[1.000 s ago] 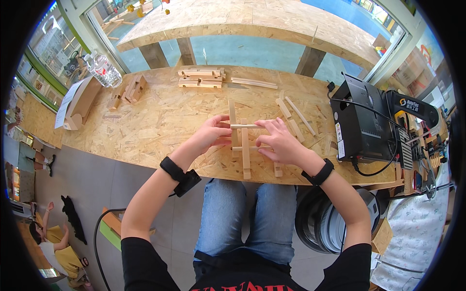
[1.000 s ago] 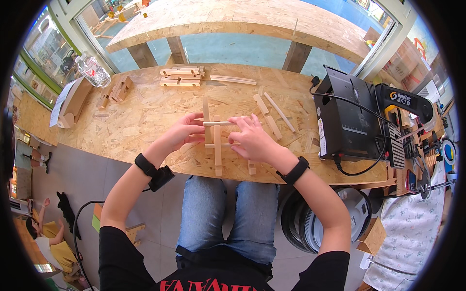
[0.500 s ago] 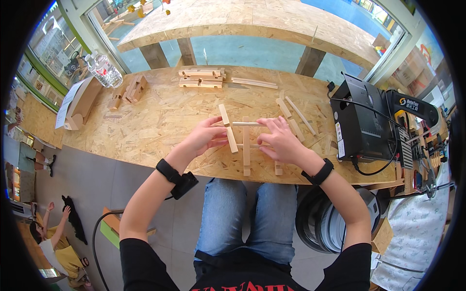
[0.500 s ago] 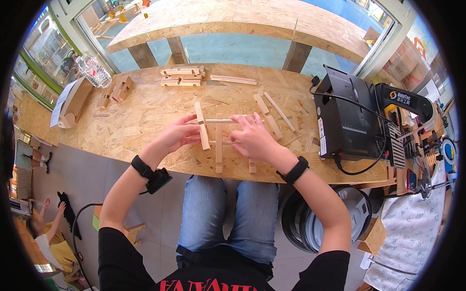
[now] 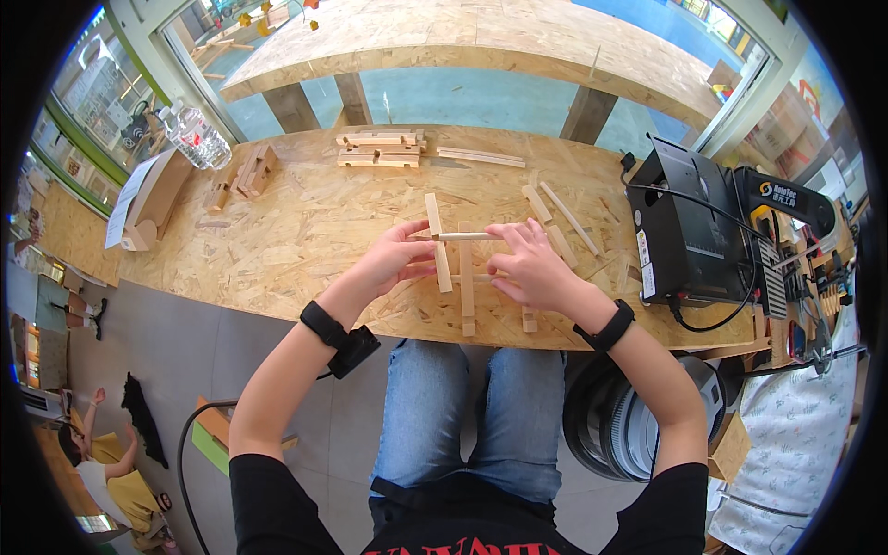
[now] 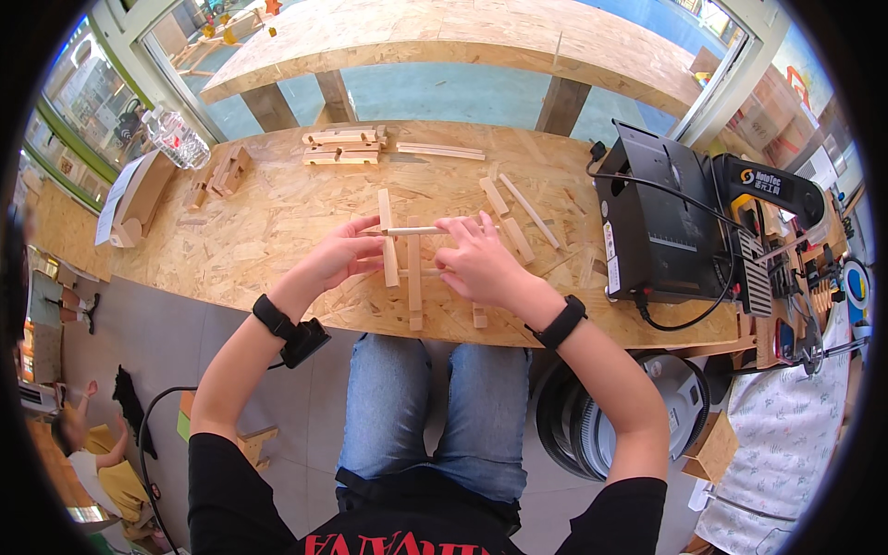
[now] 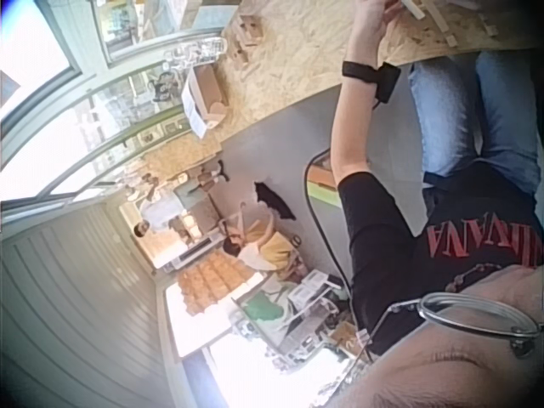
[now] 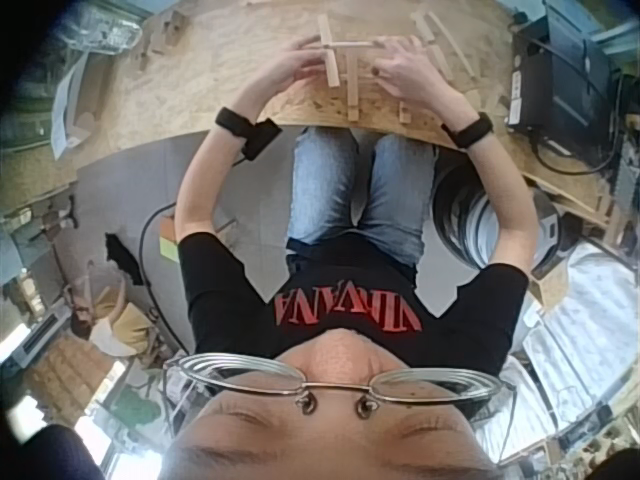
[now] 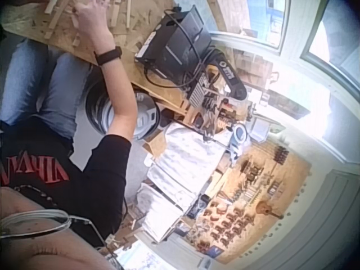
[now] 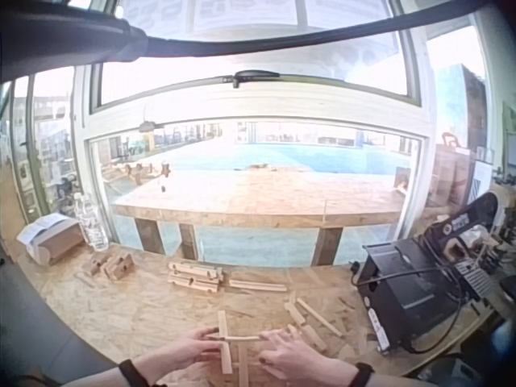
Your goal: The person assembles a small wooden structure on a workbench using pre-cut wooden sticks. They interlock the pieces by hand to form a rectangular frame with cross-bracing, creating a stable lattice-like object.
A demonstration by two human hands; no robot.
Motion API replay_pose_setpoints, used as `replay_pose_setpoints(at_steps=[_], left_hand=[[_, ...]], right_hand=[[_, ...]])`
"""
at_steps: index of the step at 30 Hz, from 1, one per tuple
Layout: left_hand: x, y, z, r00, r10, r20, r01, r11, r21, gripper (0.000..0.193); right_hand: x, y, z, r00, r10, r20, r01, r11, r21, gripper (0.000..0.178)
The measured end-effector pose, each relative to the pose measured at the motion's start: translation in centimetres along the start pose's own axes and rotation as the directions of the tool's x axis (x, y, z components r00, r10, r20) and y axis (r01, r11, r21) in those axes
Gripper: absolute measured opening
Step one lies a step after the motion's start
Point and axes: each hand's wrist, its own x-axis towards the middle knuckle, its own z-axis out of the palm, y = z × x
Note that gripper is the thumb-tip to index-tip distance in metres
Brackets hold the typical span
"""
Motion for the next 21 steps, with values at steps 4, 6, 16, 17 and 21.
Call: replay_pose_setpoints(at_steps=[4, 6, 16, 17, 21], left_hand=[[0.09, 0.06, -0.02, 1.000, -0.016, -0.009, 0.017, 1.000, 0.017, 0.052], [0.10, 0.09, 0.16, 1.000, -0.015, -0.017, 0.015, 0.999, 0.028, 0.053], [0.35, -0.12, 0.17, 0.998, -0.009, 0.058, 0.008, 1.000, 0.027, 0.056], [0.29, -0.03, 0.38, 0.998, -0.001, 0.059, -0.001, 1.000, 0.031, 0.056], [0.16, 0.18, 0.69, 0.998, 0.016, 0.064, -0.020, 0.999, 0.051, 0.057]], right_hand=[[-0.01, 0.05, 0.03, 1.000, -0.004, 0.004, 0.004, 1.000, -0.002, 0.012], [-0.07, 0.11, 0.06, 1.000, -0.005, 0.005, 0.005, 1.000, -0.004, 0.012], [0.19, 0.04, -0.13, 1.000, -0.019, 0.013, 0.019, 1.000, 0.004, 0.012], [0.21, 0.05, -0.18, 1.000, -0.021, 0.016, 0.021, 1.000, 0.001, 0.012], [0.31, 0.23, -0.26, 0.999, -0.030, 0.031, 0.030, 1.000, 0.006, 0.012]])
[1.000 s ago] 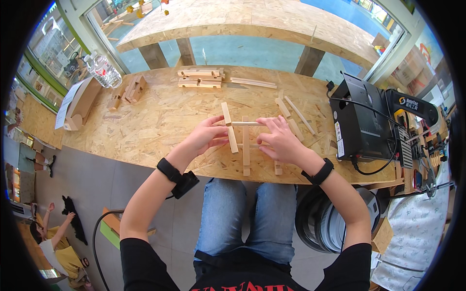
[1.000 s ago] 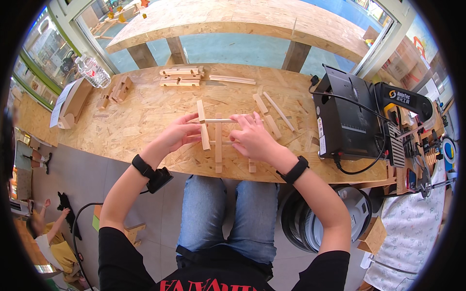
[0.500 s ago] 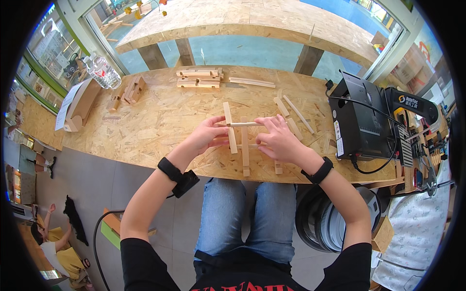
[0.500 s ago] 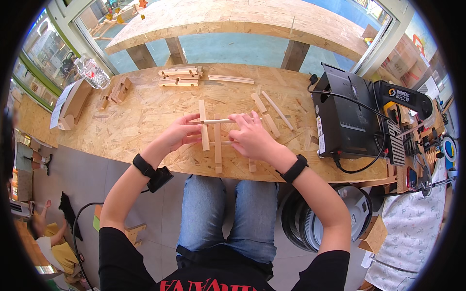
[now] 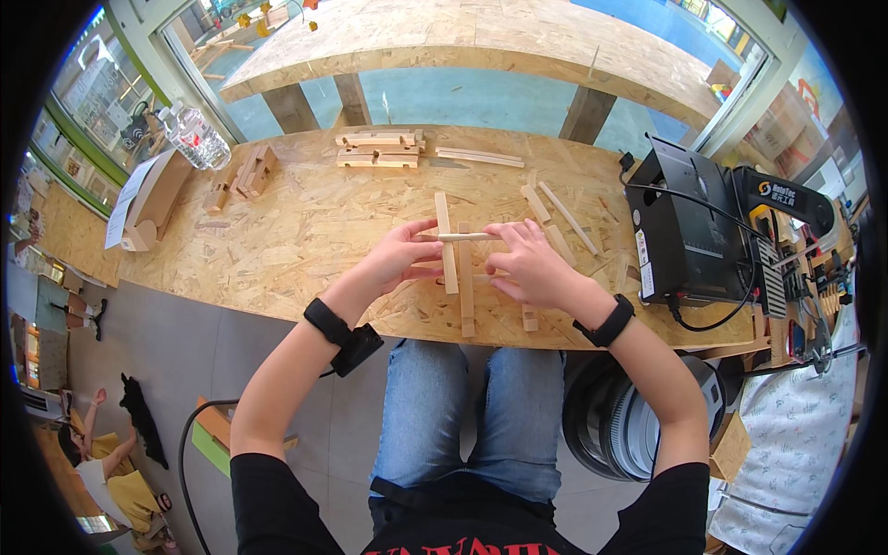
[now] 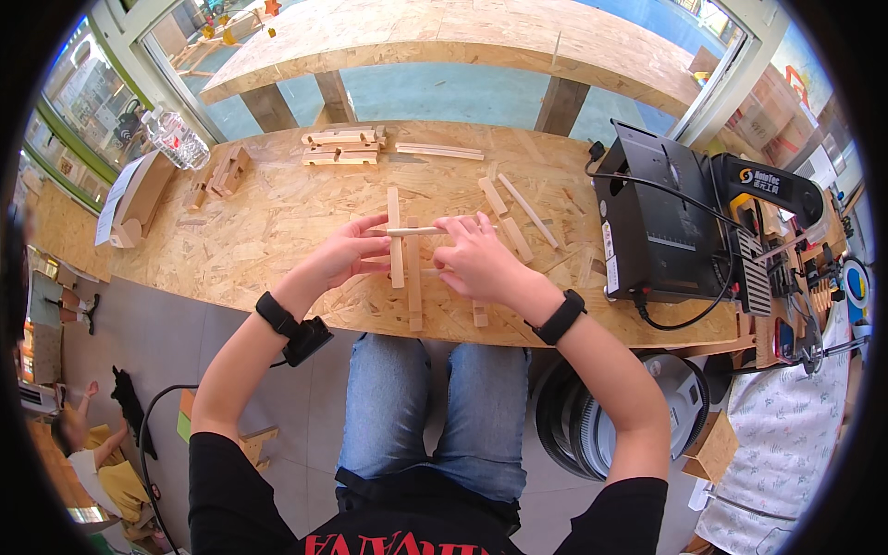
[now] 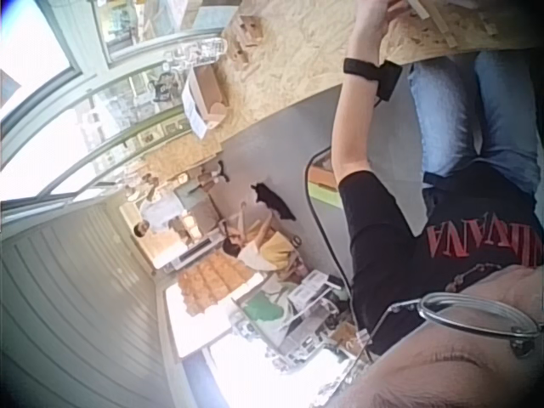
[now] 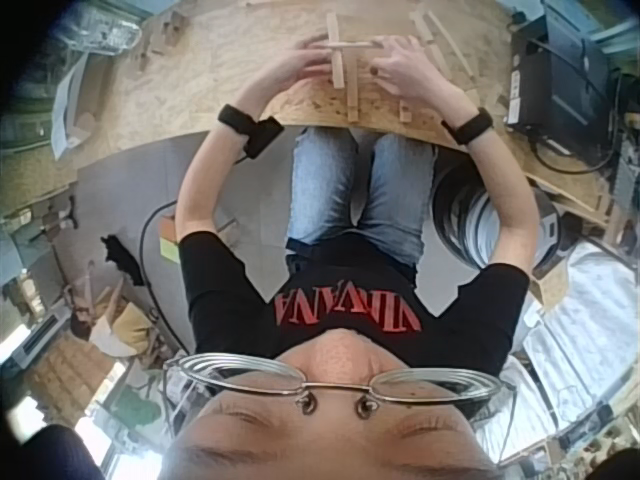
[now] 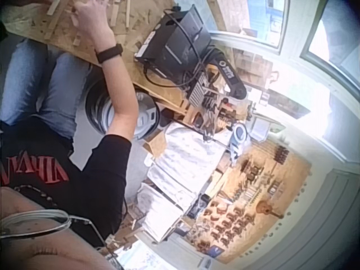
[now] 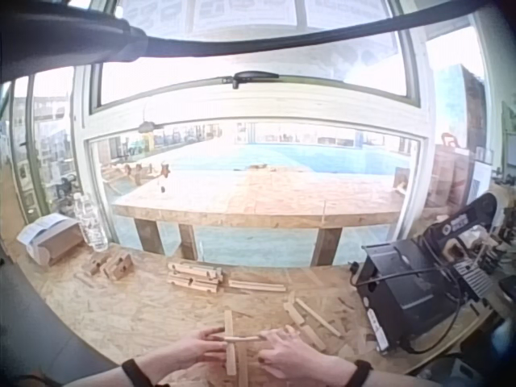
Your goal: The person assembles a small wooden structure on a workbench using pre-cut wooden sticks. They interlock the pieces by hand to form a rectangular frame with cross-bracing, creating a stable lattice-like object.
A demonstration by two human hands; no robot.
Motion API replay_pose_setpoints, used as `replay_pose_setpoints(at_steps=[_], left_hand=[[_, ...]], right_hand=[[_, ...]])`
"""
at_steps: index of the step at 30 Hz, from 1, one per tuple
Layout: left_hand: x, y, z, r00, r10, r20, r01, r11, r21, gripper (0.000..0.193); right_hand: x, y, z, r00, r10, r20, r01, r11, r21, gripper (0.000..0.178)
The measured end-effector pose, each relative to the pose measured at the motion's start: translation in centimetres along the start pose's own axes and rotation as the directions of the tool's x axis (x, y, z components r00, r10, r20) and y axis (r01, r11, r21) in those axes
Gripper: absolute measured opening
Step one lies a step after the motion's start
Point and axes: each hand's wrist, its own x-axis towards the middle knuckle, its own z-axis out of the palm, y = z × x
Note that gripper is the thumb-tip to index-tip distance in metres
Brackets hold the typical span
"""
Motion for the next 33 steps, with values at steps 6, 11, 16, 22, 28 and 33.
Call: replay_pose_setpoints(at_steps=[6, 11, 16, 22, 28, 33], left_hand=[[0.1, 0.7, 0.9, 0.999, -0.003, -0.052, 0.005, 0.999, 0.036, 0.050], [0.2, 0.9, 1.8, 0.991, 0.017, -0.131, -0.001, 0.993, 0.120, 0.041], [0.9, 0.4, 1.6, 0.987, 0.022, -0.161, -0.003, 0.993, 0.116, 0.037], [1.8, -1.1, 1.3, 0.979, 0.100, -0.178, -0.072, 0.985, 0.158, 0.035], [3.0, -2.5, 0.7, 0.926, 0.318, -0.205, -0.168, 0.832, 0.529, 0.039], [3.1, -2.9, 0.2, 0.869, 0.466, -0.163, -0.241, 0.689, 0.683, 0.040]], right_hand=[[0.1, 0.3, 0.2, 1.000, -0.014, -0.009, 0.014, 1.000, 0.001, 0.012], [0.1, 0.3, 0.4, 1.000, -0.016, -0.015, 0.016, 1.000, 0.007, 0.012], [0.2, 0.5, 0.8, 1.000, -0.019, -0.010, 0.019, 1.000, 0.019, 0.013], [0.1, 0.7, 1.3, 0.999, -0.036, -0.016, 0.037, 0.998, 0.046, 0.014], [0.1, 0.9, 1.7, 0.998, -0.063, -0.029, 0.065, 0.997, 0.045, 0.017], [0.2, 0.9, 1.7, 1.000, -0.015, 0.024, 0.014, 0.999, 0.048, 0.029]])
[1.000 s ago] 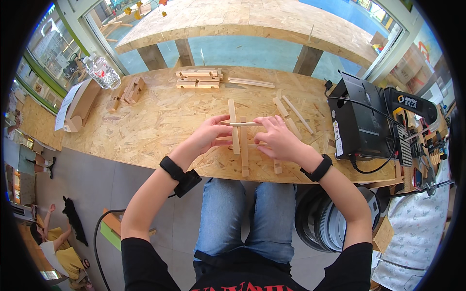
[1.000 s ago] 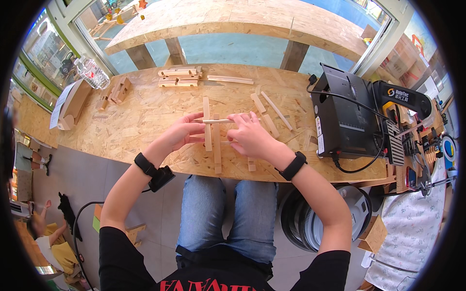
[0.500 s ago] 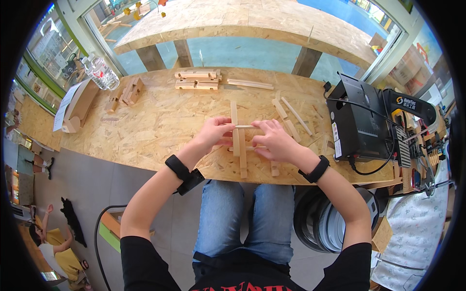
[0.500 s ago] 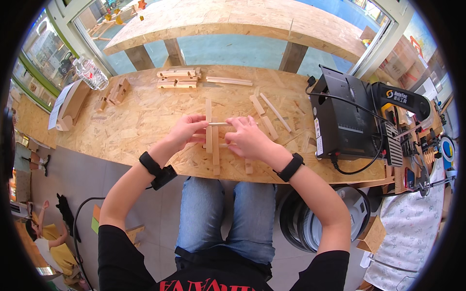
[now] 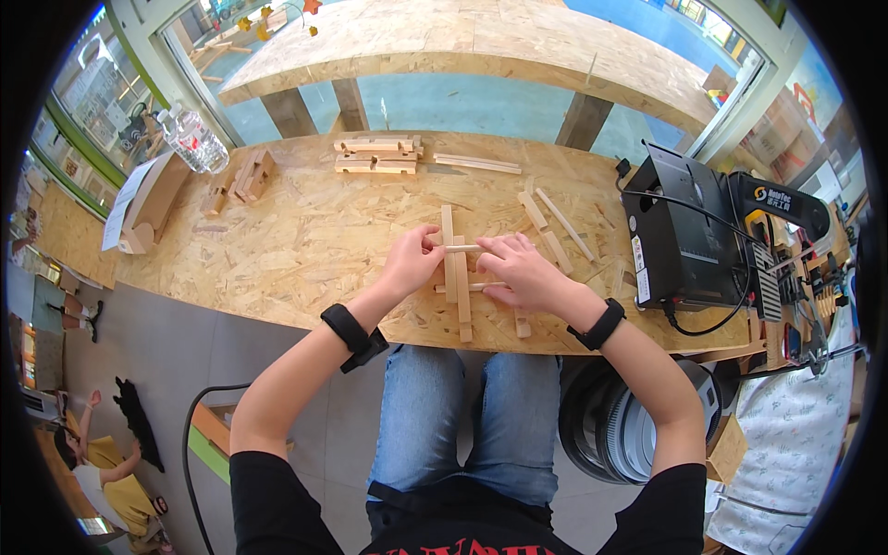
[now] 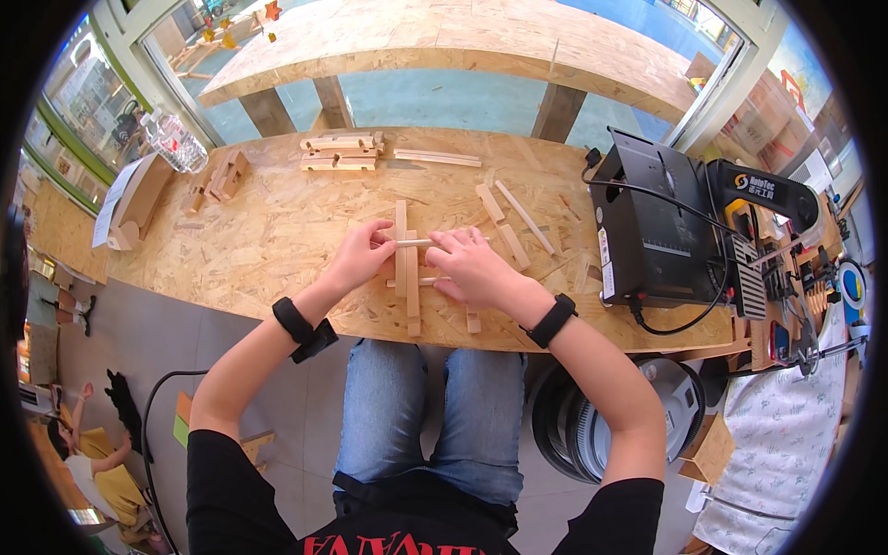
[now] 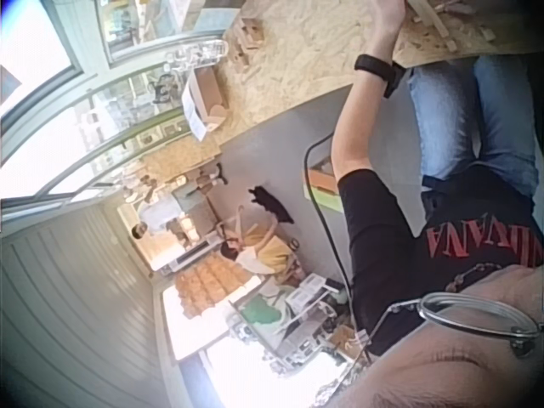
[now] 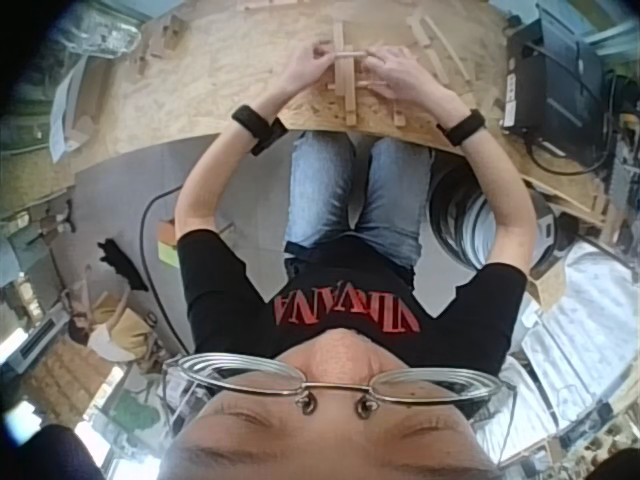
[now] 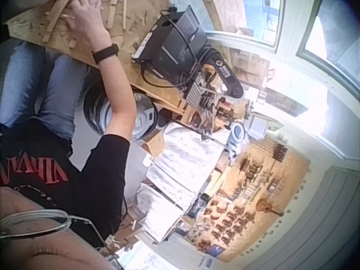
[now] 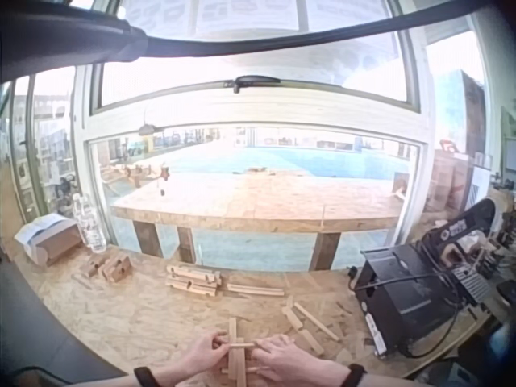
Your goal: The person assembles a small wooden structure on a workbench using pre-cut wooden sticks. They interlock the pieces by hand to form a rectangular frame with cross-bracing, creating a stable lattice-like object.
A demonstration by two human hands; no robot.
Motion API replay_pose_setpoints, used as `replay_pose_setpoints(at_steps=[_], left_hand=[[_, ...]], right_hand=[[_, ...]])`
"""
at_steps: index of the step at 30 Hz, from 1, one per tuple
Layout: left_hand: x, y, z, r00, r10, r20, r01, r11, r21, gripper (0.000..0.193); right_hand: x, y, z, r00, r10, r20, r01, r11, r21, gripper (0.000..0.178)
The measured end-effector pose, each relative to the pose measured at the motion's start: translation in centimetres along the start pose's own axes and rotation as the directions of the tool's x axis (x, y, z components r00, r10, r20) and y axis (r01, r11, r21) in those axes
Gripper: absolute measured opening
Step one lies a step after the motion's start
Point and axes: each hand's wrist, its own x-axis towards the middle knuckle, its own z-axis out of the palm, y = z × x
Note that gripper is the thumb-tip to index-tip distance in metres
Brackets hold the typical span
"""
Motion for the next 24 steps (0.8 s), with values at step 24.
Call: replay_pose_setpoints(at_steps=[24], left_hand=[[-3.7, 5.1, 0.4, 0.976, 0.103, 0.192, -0.189, 0.837, 0.513, 0.069]], right_hand=[[-2.0, 2.3, -1.6, 0.946, 0.318, -0.067, -0.303, 0.937, 0.174, 0.013]])
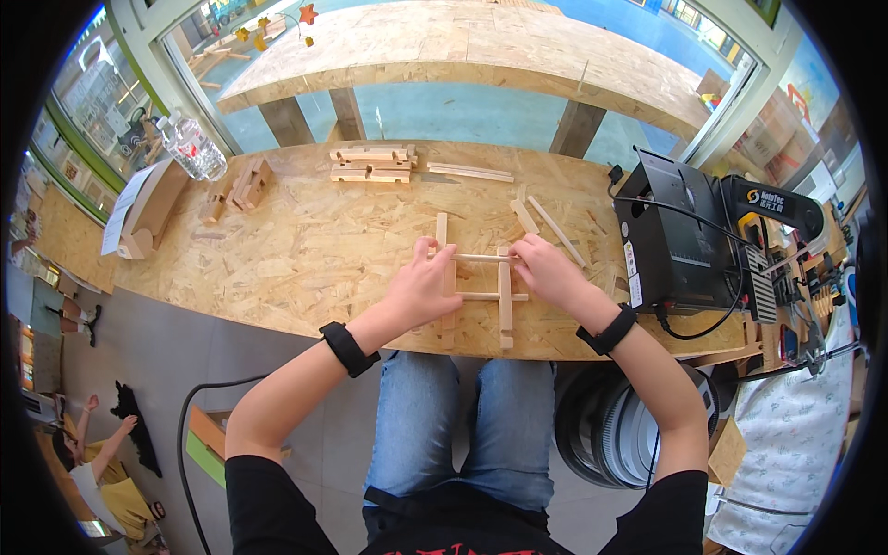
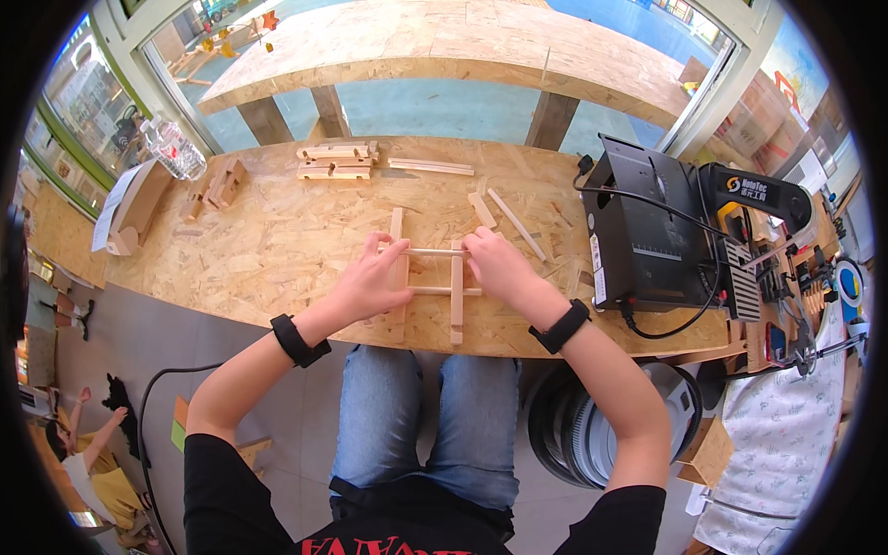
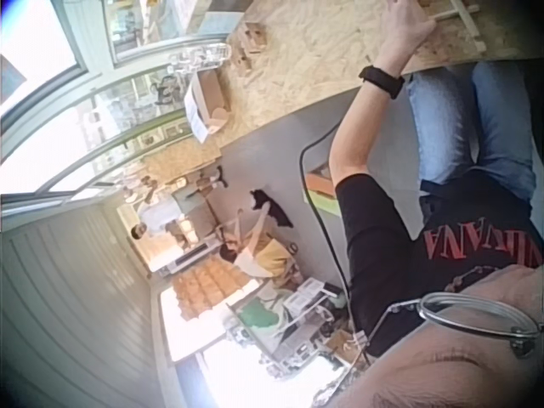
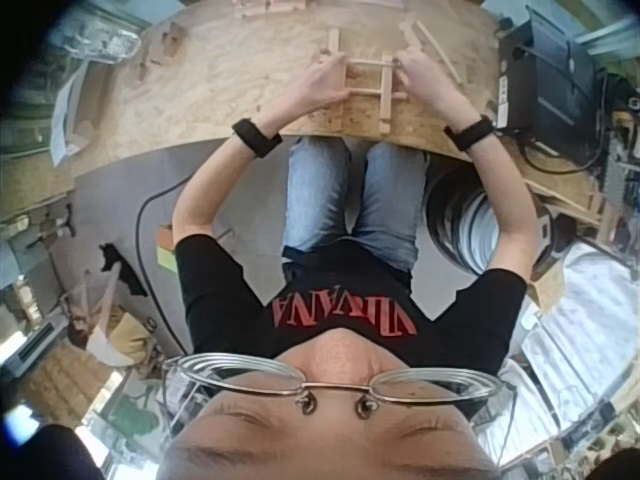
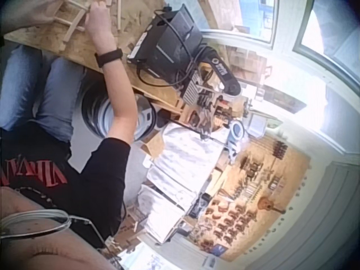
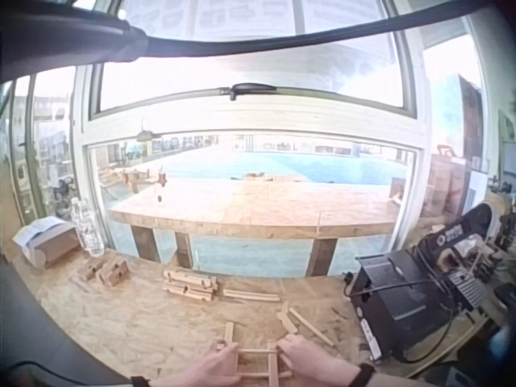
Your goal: The person assembles a small wooden structure on a workbench using pre-cut wooden sticks. They interlock the pieces by hand to form a rectangular frame with cross-bracing, creating a stable lattice-like object.
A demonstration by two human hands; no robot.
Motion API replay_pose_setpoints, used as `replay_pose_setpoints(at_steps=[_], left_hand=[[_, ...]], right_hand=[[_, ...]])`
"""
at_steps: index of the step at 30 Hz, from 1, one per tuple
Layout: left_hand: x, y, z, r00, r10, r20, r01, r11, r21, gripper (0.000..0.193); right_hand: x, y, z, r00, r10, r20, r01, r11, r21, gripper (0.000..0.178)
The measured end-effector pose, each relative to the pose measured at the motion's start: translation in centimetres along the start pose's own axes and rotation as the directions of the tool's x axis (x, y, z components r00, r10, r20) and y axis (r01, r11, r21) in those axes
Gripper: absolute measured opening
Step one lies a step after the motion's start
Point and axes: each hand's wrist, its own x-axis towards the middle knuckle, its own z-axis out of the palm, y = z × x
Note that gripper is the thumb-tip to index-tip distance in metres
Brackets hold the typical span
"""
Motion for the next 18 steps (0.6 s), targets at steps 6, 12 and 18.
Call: replay_pose_setpoints(at_steps=[6, 12, 18], left_hand=[[-0.1, -1.0, 0.2, 0.997, 0.067, -0.037, -0.068, 0.997, -0.037, 0.071], [-0.8, -3.7, -1.1, 0.997, 0.012, -0.076, -0.028, 0.975, -0.218, 0.065], [-1.6, -4.5, -1.2, 0.993, -0.012, -0.120, -0.008, 0.986, -0.166, 0.055]], right_hand=[[0.5, 0.1, 0.4, 1.000, 0.003, -0.028, -0.004, 0.999, -0.035, 0.005], [0.5, -0.6, -0.2, 0.999, 0.008, -0.047, -0.014, 0.993, -0.121, 0.006], [1.8, -1.7, -0.1, 0.998, -0.062, -0.025, 0.056, 0.981, -0.186, 0.008]])
